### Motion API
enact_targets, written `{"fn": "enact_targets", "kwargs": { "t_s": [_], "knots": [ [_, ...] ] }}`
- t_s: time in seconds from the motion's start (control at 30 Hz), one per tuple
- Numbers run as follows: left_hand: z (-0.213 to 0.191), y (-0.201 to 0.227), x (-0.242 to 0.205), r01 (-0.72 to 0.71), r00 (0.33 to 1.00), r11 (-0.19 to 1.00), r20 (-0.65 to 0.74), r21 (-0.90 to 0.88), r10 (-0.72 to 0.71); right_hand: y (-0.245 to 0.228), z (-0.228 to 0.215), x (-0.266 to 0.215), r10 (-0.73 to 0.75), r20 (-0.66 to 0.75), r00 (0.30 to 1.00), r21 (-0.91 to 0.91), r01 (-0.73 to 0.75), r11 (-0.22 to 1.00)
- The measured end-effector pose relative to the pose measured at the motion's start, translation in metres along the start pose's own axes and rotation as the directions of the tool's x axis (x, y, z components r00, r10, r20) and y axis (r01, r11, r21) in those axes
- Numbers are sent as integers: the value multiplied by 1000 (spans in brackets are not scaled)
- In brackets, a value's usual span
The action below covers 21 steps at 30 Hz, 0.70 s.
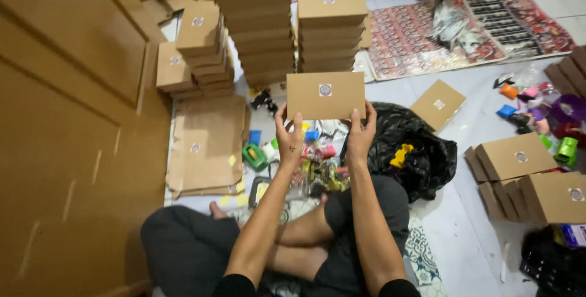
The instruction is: The person sits on the floor and assembles flat-packed cardboard boxes. They fold the flaps, insert tabs into slots, and secure the box structure by hand. The person handles multiple boxes in sequence, stacking the finished ones nearby.
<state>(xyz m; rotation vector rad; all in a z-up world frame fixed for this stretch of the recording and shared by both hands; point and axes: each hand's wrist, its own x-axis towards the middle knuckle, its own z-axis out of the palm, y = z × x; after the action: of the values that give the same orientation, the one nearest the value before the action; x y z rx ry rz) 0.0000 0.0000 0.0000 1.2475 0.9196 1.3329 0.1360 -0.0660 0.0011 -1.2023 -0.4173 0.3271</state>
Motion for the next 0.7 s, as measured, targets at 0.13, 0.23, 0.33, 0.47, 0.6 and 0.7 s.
{"fn": "enact_targets", "kwargs": {
  "t_s": [0.13,0.23,0.33,0.47,0.6,0.7],
  "knots": [
    [37,-2,40,-113,994,993,-4,33,113,17,15,56,-80,-37,996,9,80,997],
    [67,18,79,-162,986,987,51,9,161,31,34,110,-163,-59,985,18,164,986],
    [95,23,133,-219,972,976,88,7,218,27,60,164,-237,-58,970,7,238,971],
    [125,49,195,-377,919,923,155,81,362,0,107,216,-408,-27,913,-2,408,913],
    [152,-15,260,-376,922,862,228,341,313,4,128,250,-379,104,920,-285,393,874],
    [145,-68,280,-332,918,855,345,397,196,26,115,259,-387,232,892,-435,452,779]
  ]
}}
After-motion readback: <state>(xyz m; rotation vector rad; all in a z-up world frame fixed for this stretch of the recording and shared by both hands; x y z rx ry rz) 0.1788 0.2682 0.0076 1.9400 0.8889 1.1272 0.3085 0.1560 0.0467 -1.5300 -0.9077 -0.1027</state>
